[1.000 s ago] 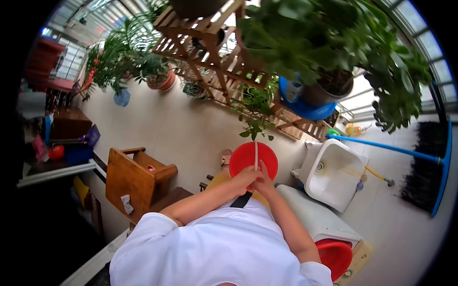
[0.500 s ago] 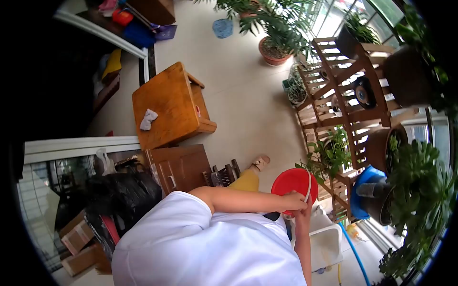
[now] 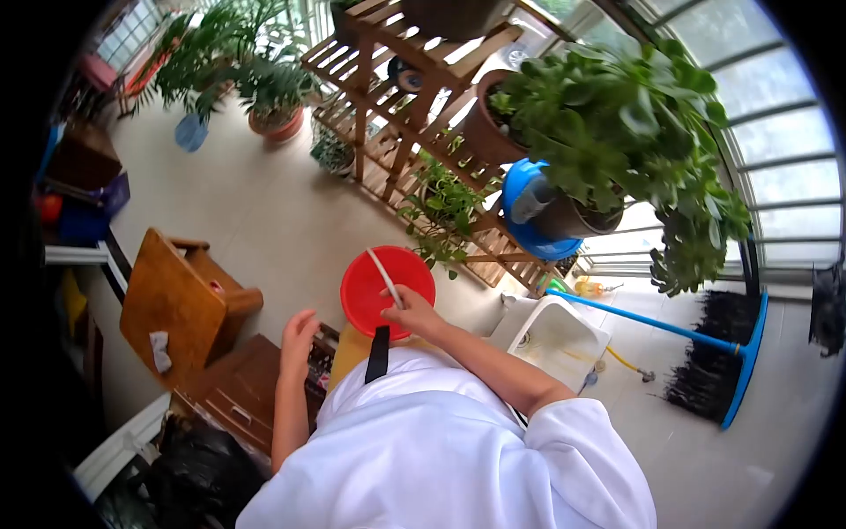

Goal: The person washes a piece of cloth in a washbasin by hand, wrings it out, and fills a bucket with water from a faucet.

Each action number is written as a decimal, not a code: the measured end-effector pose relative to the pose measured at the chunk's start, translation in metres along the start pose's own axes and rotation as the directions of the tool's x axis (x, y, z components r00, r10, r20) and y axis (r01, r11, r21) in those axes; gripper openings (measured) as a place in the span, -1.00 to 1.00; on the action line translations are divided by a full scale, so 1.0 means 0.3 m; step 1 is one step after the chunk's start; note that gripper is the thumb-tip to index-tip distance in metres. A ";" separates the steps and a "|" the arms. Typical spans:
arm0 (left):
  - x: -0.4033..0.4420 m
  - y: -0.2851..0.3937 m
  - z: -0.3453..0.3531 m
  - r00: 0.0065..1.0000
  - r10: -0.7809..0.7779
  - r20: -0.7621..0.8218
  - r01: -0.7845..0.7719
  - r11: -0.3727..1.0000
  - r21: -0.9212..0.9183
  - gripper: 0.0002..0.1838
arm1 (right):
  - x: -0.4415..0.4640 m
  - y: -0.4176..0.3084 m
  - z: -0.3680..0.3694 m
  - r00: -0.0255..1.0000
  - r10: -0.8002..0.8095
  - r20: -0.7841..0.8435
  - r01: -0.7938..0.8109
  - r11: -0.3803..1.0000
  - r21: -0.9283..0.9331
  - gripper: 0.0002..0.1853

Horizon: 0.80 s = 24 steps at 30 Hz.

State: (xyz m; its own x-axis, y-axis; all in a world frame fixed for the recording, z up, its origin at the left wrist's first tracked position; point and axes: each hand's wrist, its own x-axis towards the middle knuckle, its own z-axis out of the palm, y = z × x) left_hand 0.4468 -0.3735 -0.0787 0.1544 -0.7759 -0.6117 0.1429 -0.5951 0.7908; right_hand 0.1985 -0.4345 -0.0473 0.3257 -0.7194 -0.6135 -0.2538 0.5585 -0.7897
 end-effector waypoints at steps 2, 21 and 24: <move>-0.022 -0.070 -0.074 0.995 -0.012 -0.097 0.013 1.000 0.015 -0.69 | -0.015 0.001 -0.003 0.999 0.029 0.021 -0.029 1.000 0.010 -0.61; 0.057 0.161 0.429 0.803 0.034 0.595 -0.222 0.943 0.246 -0.71 | -0.258 0.063 -0.096 0.964 -0.040 -0.264 0.111 0.959 0.259 -0.34; 0.059 0.229 0.538 0.587 -0.182 0.789 -0.208 0.908 0.365 -0.66 | -0.242 0.073 -0.071 0.864 -0.101 -0.493 0.196 0.970 0.145 -0.22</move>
State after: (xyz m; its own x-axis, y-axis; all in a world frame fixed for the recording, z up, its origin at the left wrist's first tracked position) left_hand 0.3016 -0.4620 -0.0321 -0.7064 -0.5123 -0.4884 -0.2587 -0.4555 0.8518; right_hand 0.1498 -0.3788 -0.0201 -0.1417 -0.8816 -0.4502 -0.0497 0.4606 -0.8862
